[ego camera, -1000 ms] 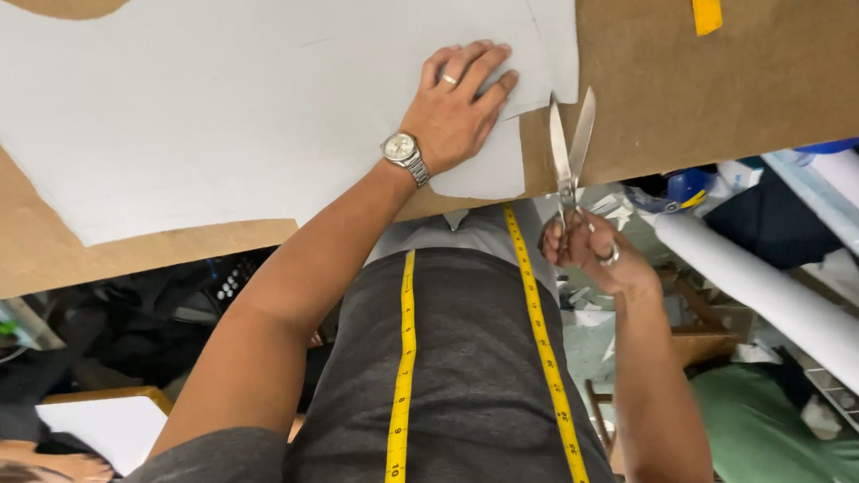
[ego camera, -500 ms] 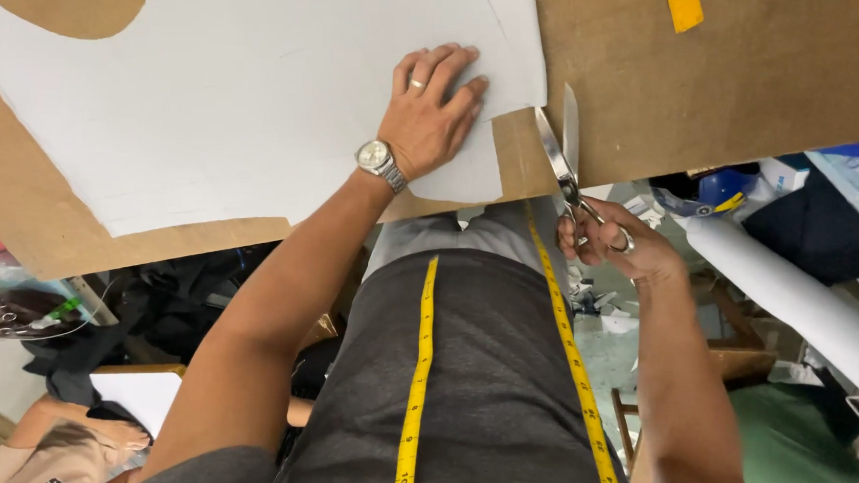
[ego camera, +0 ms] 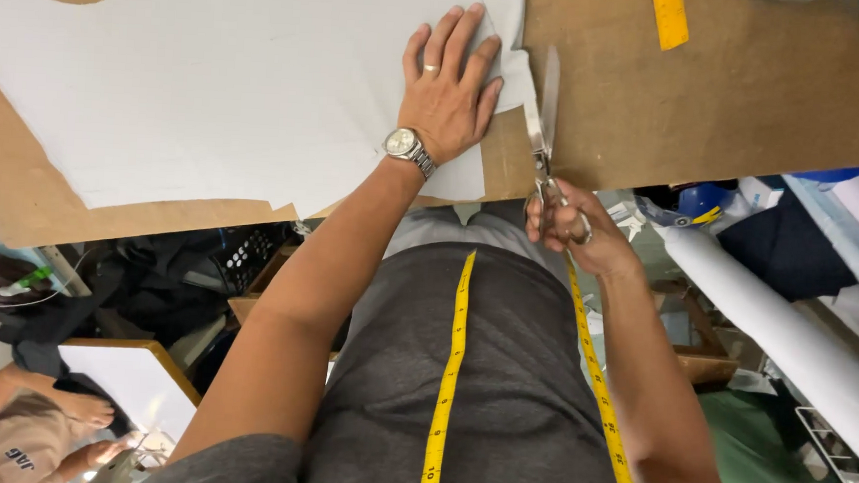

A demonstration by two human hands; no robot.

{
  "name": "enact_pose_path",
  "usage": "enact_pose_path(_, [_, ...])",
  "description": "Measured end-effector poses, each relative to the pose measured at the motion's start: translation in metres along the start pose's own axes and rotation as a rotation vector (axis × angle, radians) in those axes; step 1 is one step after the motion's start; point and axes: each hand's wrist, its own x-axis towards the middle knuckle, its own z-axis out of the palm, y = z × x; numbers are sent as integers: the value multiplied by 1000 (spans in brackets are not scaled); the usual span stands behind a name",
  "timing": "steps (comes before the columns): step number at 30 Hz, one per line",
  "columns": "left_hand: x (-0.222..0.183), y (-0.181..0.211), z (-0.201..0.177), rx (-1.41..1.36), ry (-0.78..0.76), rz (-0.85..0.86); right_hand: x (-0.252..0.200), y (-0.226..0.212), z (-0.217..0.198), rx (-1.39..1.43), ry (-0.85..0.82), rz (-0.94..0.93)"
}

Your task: Tracing a template onto paper and cutting out the pattern using scissors in a sewing factory environment.

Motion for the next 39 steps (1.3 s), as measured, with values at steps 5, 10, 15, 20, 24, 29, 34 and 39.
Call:
enact_pose_path(5, [1,-2,2,33,-4,2,-16,4,-3,-114,32,-8])
enact_pose_path(10, [-2,-4,2,32,-19,17,-2,-29,5,-227,-71,76])
enact_pose_path(15, [0,-1,-4,40,-6,21,24,-31,17,-156,-53,-13])
enact_pose_path(20, [1,-3,5,46,12,15,23,-18,3,-198,139,-30])
enact_pose_path(24, [0,-2,2,43,14,21,34,-39,-2,-191,69,39])
enact_pose_path(29, [-1,-2,3,46,8,22,56,-57,-2,-183,143,9])
enact_pose_path(34, [-5,-3,-4,45,-45,17,58,-62,-10,-219,165,49])
enact_pose_path(39, [-2,-3,3,32,-16,23,31,-89,-16,-344,188,32])
